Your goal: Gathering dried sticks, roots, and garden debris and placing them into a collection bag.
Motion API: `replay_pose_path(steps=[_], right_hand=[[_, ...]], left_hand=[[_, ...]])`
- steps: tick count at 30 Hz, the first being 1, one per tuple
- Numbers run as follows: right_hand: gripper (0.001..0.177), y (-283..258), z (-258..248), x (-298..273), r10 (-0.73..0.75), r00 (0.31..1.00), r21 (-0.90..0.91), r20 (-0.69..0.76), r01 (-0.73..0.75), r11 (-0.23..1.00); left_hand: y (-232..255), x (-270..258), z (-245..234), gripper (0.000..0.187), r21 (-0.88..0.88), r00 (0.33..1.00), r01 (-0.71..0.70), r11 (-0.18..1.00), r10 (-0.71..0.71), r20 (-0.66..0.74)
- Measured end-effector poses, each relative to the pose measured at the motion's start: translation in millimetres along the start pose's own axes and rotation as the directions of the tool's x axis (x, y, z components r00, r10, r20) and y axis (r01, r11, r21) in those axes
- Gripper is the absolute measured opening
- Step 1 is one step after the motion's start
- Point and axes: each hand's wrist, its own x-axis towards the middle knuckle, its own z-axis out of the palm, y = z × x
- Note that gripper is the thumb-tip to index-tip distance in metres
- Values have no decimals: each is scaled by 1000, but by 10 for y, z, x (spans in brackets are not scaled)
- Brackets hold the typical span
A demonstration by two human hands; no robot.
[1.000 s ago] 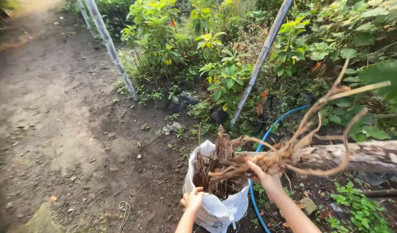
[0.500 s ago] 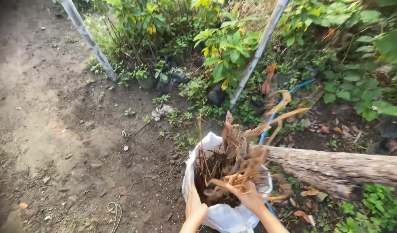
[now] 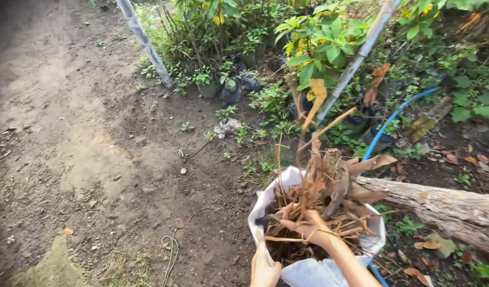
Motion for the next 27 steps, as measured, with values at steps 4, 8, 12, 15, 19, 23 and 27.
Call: replay_pose_path(steps=[4, 8, 12, 15, 19, 23, 27], right_hand=[[15, 478, 227, 121, 114, 991, -48, 67, -111, 993], [55, 1212, 128, 15, 366, 905, 140, 216, -400, 906], [18, 1176, 211, -38, 386, 916, -287, 112, -342, 895], [21, 1368, 484, 30, 244, 964, -202, 108, -219, 955], [34, 2060, 691, 92, 193, 981, -638, -31, -168, 751], [39, 1933, 692, 70, 316, 931, -546, -184, -363, 755], [64, 1969, 709, 136, 541, 730, -555, -418, -676, 484]], left_hand=[[-81, 31, -185, 110, -38, 996, 51, 998, -53, -65], [-139, -49, -392, 106, -139, 992, 56, 989, -71, -108], [-113, -147, -305, 105, -217, 999, 24, 976, -33, -34], [-128, -135, -15, 106, -254, 998, -58, 965, 60, 3], [-334, -88, 248, 104, -278, 982, -190, 942, 186, -44], [-466, -70, 270, 100, -211, 972, -223, 952, 235, 32], [-490, 35, 284, 100, -250, 959, -276, 928, 283, -7]])
